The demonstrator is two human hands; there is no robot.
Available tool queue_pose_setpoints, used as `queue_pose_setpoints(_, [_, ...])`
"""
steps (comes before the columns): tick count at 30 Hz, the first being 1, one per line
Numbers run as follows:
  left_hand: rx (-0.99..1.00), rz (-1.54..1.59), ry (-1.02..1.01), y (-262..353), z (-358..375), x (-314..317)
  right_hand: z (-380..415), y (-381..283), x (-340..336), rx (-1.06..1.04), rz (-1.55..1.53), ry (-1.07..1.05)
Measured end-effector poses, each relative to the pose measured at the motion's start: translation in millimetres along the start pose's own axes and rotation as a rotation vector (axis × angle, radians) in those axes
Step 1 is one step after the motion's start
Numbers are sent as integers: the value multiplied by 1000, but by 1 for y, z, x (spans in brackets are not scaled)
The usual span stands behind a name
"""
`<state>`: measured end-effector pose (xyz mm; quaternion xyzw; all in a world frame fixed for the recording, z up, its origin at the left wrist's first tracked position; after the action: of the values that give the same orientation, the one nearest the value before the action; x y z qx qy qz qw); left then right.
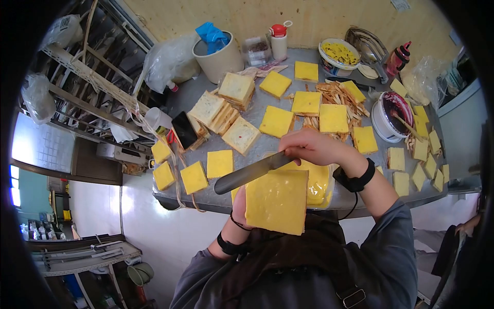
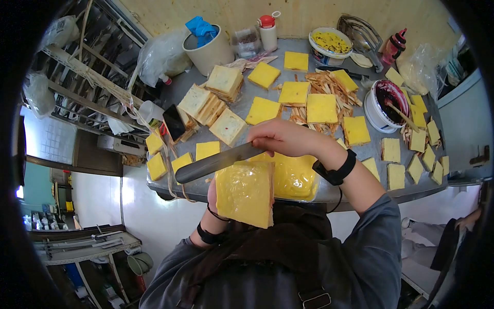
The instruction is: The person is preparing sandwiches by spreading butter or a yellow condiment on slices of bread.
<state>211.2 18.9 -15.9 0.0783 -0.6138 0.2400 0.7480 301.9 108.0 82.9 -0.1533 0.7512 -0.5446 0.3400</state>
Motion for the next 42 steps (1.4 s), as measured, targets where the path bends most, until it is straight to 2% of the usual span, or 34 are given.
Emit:
queue_pose_setpoints(2, [54,126,-117,6,6,3,2,1,-3,6,1,3])
queue_pose_setpoints(5, [145,-137,-67,11,12,5,5,2,-5,11,1,4])
queue_pose_setpoints(8, [140,-81,-84,12,14,2,7,2,-5,-2,2,1])
queue_pose_setpoints(11, [97,125,-194,11,17,3,9,1,-8,-19,9,14])
queue_pose_setpoints(22, [212,37,-209,34,30,-4,36,1,-33,38,-38,98])
queue_pose_setpoints(25, [290,-37,-168,42,34,-2,62,12,-44,110,-240,346])
queue_pose_setpoints(29, [424,-242,-153,44,38,25,104,4,-49,175,213,501])
queue_pose_setpoints(31, [459,-190,-143,47,40,19,135,2,-40,190,529,561])
queue_pose_setpoints(34, [462,-134,-128,47,40,8,196,48,-17,485,748,600])
queue_pose_setpoints(40, [418,-55,-177,39,27,24,257,74,30,530,1034,662])
queue_pose_setpoints(42, [406,-72,-184,38,23,29,272,74,32,549,1015,665])
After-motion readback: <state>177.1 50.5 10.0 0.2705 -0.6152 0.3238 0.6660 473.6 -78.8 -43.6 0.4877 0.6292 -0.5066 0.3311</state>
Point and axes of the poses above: each hand's wrist, its own z-axis away from the middle knuckle, its own x-axis out of the palm, y = z × x, the point moved 10 cm from there along -z, towards the middle knuckle, and after that the axes turned 4 degrees about -x, right-handed, at the moved point
